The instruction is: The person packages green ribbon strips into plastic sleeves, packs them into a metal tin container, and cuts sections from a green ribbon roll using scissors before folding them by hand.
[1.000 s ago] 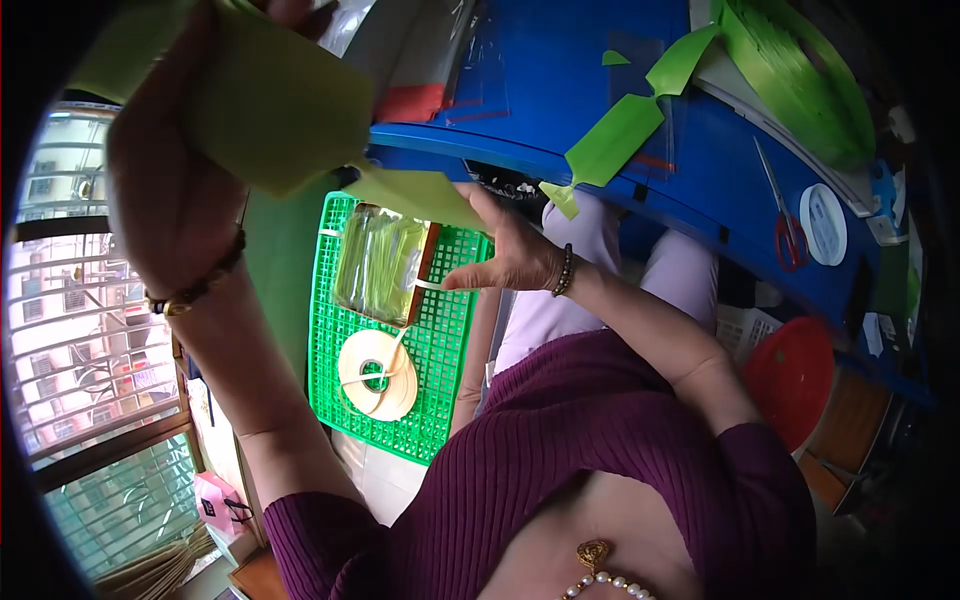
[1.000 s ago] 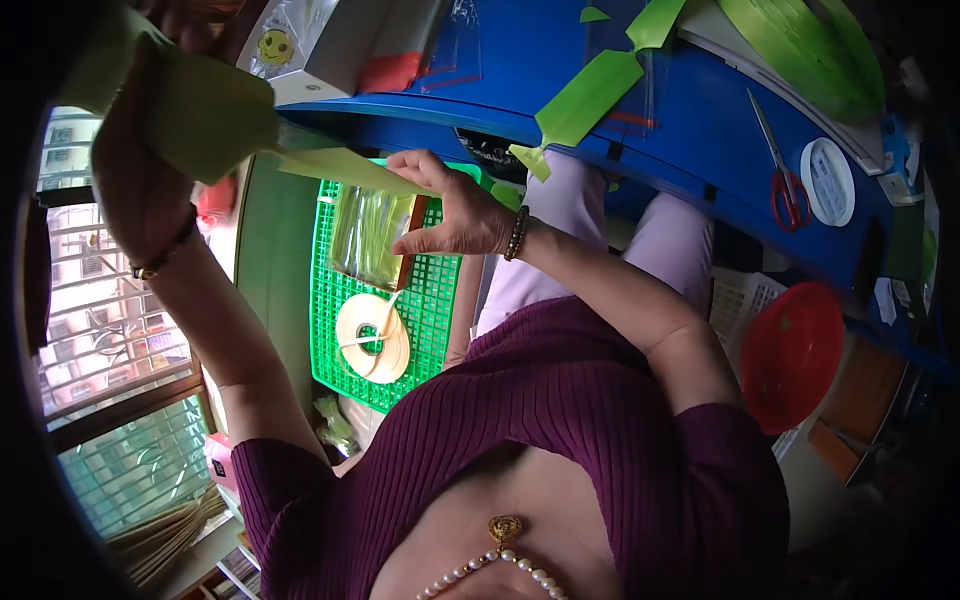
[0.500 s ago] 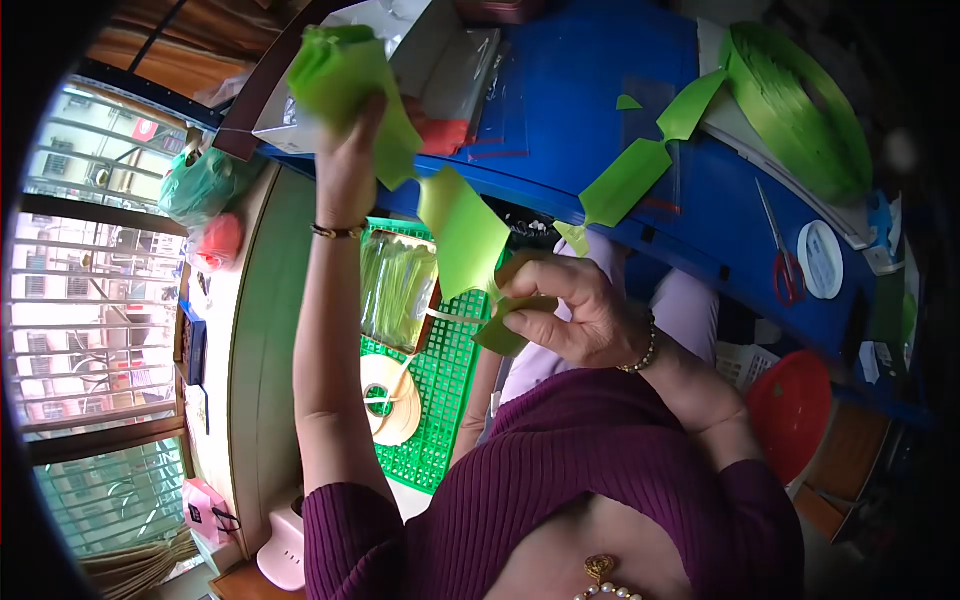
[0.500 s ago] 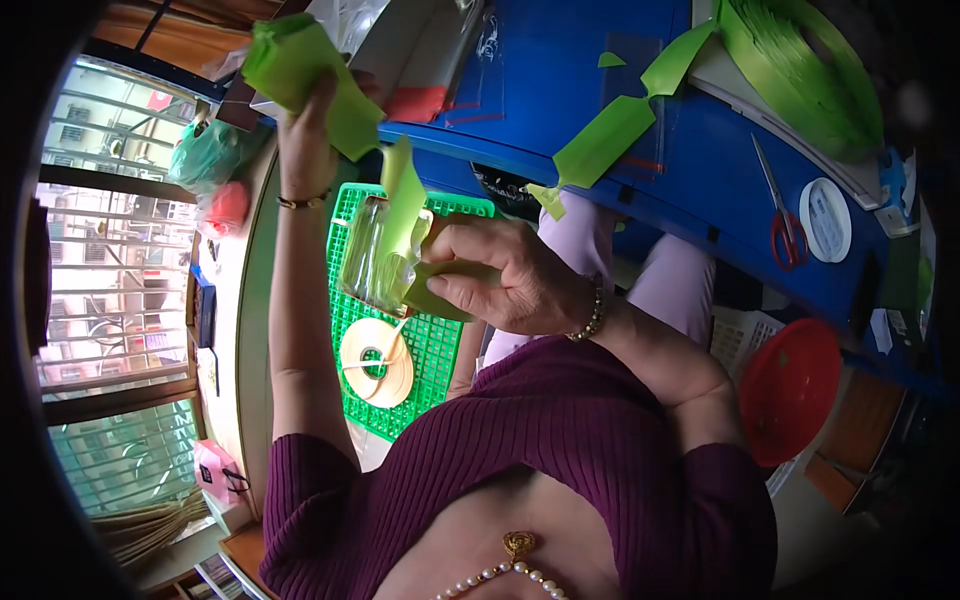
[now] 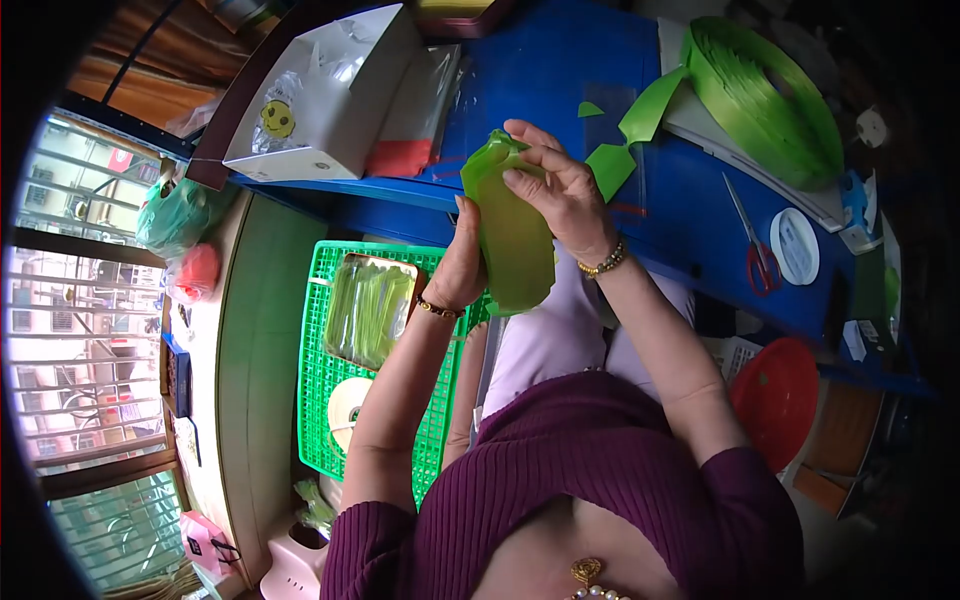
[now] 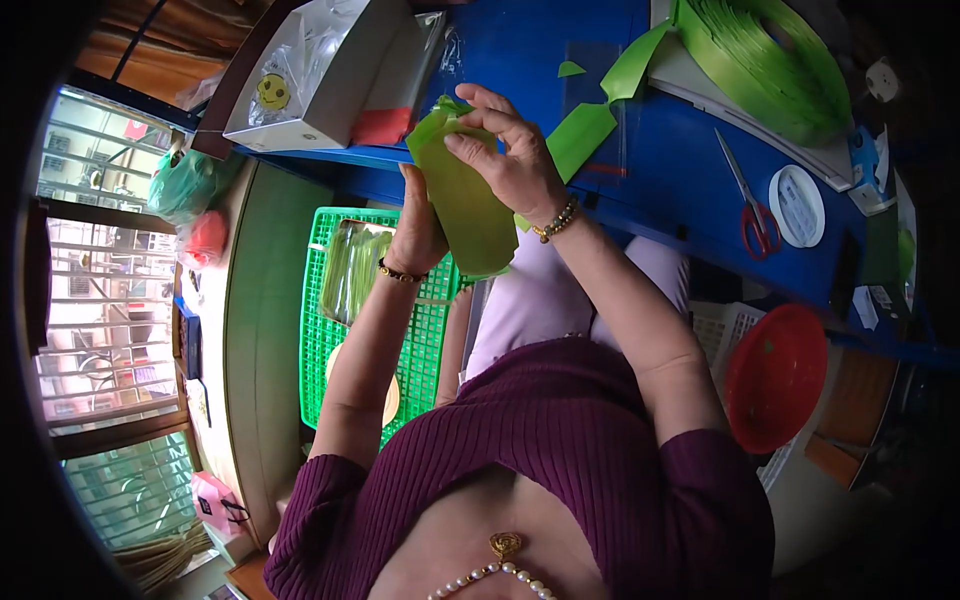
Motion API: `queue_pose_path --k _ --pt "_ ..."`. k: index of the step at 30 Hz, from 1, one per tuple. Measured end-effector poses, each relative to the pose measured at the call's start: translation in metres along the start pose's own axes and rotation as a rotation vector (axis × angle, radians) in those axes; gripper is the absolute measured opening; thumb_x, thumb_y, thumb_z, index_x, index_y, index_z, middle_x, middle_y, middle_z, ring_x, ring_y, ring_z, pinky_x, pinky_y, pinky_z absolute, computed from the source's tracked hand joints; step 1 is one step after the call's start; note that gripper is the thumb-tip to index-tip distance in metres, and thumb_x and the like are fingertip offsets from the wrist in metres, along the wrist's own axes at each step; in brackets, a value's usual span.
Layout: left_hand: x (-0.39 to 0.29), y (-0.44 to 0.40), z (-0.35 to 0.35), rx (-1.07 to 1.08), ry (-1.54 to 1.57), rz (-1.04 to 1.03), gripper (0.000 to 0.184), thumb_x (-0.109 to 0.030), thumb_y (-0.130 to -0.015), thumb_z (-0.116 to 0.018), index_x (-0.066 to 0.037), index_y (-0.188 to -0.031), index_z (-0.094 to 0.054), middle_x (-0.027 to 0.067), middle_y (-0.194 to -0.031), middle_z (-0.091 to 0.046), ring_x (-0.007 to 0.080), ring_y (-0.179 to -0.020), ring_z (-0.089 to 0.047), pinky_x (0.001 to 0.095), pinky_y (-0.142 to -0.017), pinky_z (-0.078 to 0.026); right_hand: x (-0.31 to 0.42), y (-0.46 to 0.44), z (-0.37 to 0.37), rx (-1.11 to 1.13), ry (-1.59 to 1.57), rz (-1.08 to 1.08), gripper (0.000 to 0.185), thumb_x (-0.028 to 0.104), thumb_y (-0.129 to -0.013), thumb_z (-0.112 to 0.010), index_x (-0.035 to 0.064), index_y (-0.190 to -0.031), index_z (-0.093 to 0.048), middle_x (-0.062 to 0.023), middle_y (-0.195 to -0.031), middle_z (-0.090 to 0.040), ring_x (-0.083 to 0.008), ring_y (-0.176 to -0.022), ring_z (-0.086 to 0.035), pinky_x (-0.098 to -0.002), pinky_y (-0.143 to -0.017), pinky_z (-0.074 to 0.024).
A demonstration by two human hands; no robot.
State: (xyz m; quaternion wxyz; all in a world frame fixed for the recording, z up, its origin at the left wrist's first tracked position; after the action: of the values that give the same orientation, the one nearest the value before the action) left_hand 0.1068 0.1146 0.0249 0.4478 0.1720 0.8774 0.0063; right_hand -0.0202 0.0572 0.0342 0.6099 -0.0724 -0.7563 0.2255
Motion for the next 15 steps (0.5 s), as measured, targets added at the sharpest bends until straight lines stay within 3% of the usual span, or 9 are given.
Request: queue_pose_path --k 1,2,4,5,8,9,14,15 --pt "0.003 0.003 -0.001 -0.017 0.008 0.0 0.062 -0.057 -0.09 -0.042 -0.007 -0.127 -0.043 0.0055 -0.108 -0.056 0.0141 -0.097 -0.055 0.0288 -0.081 -0.047 0.0 -0.001 0.0 0.039 0.007 0.01 0.016 0.009 -0.081 -0.066 0.0015 -0.095 -0.065 -0.0123 -0.129 -0.049 -0.0216 -0.122 -0.043 -0.0339 -0.101 -0.0341" --pt "0.005 0.005 0.002 -0.029 0.019 0.023 0.062 -0.057 -0.09 -0.042 -0.007 -0.127 -0.043 0.0055 -0.108 -0.056 0.0141 -0.097 -0.055 0.0288 -0.081 -0.047 -0.002 -0.002 0.0 0.077 0.014 0.014 0.015 0.003 -0.083 -0.063 0.0015 -0.098 -0.064 -0.0118 -0.131 -0.046 -0.0197 -0.124 -0.04 -0.0332 -0.103 -0.0309" --pt "0.002 0.007 0.005 0.269 -0.364 -0.101 0.064 -0.048 -0.082 -0.063 -0.002 -0.122 -0.045 0.0073 -0.109 -0.056 0.0141 -0.099 -0.055 0.0284 -0.083 -0.046 0.001 -0.003 -0.001 0.06 -0.002 -0.005 0.016 0.003 -0.083 -0.063 0.0002 -0.099 -0.064 -0.0106 -0.128 -0.049 -0.0181 -0.122 -0.042 -0.032 -0.102 -0.0328" --pt "0.003 0.008 0.005 0.243 -0.301 -0.033 0.063 -0.038 -0.075 -0.073 0.002 -0.116 -0.049 0.0083 -0.107 -0.057 0.0149 -0.099 -0.055 0.0283 -0.083 -0.045 0.002 -0.004 -0.002 0.054 0.0 -0.025 0.016 0.004 -0.083 -0.063 -0.0003 -0.099 -0.063 -0.0103 -0.127 -0.049 -0.0174 -0.12 -0.044 -0.0306 -0.101 -0.0344" --pt "-0.001 0.01 -0.001 0.155 -0.453 0.019 0.053 -0.032 -0.078 -0.071 0.002 -0.113 -0.051 0.0081 -0.103 -0.058 0.0155 -0.095 -0.057 0.0286 -0.082 -0.046 -0.003 -0.004 -0.003 0.032 -0.01 -0.042 0.019 0.004 -0.083 -0.064 -0.0008 -0.101 -0.063 -0.0092 -0.125 -0.051 -0.0153 -0.113 -0.049 -0.0274 -0.096 -0.0394" --pt "0.0 0.01 -0.002 0.141 -0.373 0.016 0.042 -0.019 -0.078 -0.067 0.003 -0.11 -0.052 0.0084 -0.099 -0.06 0.0154 -0.09 -0.059 0.028 -0.079 -0.047 -0.003 -0.003 -0.004 0.014 -0.019 -0.062 0.019 0.005 -0.083 -0.064 -0.0003 -0.102 -0.064 -0.0086 -0.125 -0.051 -0.015 -0.111 -0.05 -0.0274 -0.094 -0.0407" --pt "0.007 0.007 0.004 0.135 -0.179 0.081 0.037 -0.006 -0.076 -0.059 0.003 -0.11 -0.052 0.0096 -0.098 -0.061 0.0174 -0.089 -0.061 0.0295 -0.078 -0.05 -0.007 -0.003 -0.004 -0.037 -0.074 -0.09 0.021 0.008 -0.082 -0.067 0.0006 -0.101 -0.066 -0.0072 -0.124 -0.052 -0.0137 -0.107 -0.053 -0.0274 -0.09 -0.0432" --pt "0.009 0.006 0.004 0.097 -0.098 0.101 0.036 -0.004 -0.075 -0.057 0.003 -0.11 -0.052 0.0101 -0.099 -0.061 0.0187 -0.088 -0.061 0.0307 -0.078 -0.05 -0.005 -0.004 -0.004 -0.046 0.067 -0.059 0.02 0.012 -0.082 -0.068 0.0001 -0.098 -0.067 -0.0068 -0.123 -0.053 -0.0138 -0.107 -0.053 -0.0277 -0.089 -0.0433"
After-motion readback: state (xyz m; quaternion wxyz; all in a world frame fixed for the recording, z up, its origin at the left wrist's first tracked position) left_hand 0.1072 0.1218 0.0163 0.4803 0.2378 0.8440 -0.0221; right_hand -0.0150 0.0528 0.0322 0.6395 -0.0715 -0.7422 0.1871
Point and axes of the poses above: each hand's wrist, its own y-axis away from the middle knuckle, its own z-axis out of the back of the hand, x = y × z, the point moved 2 cm from there along -y, towards the middle knuckle
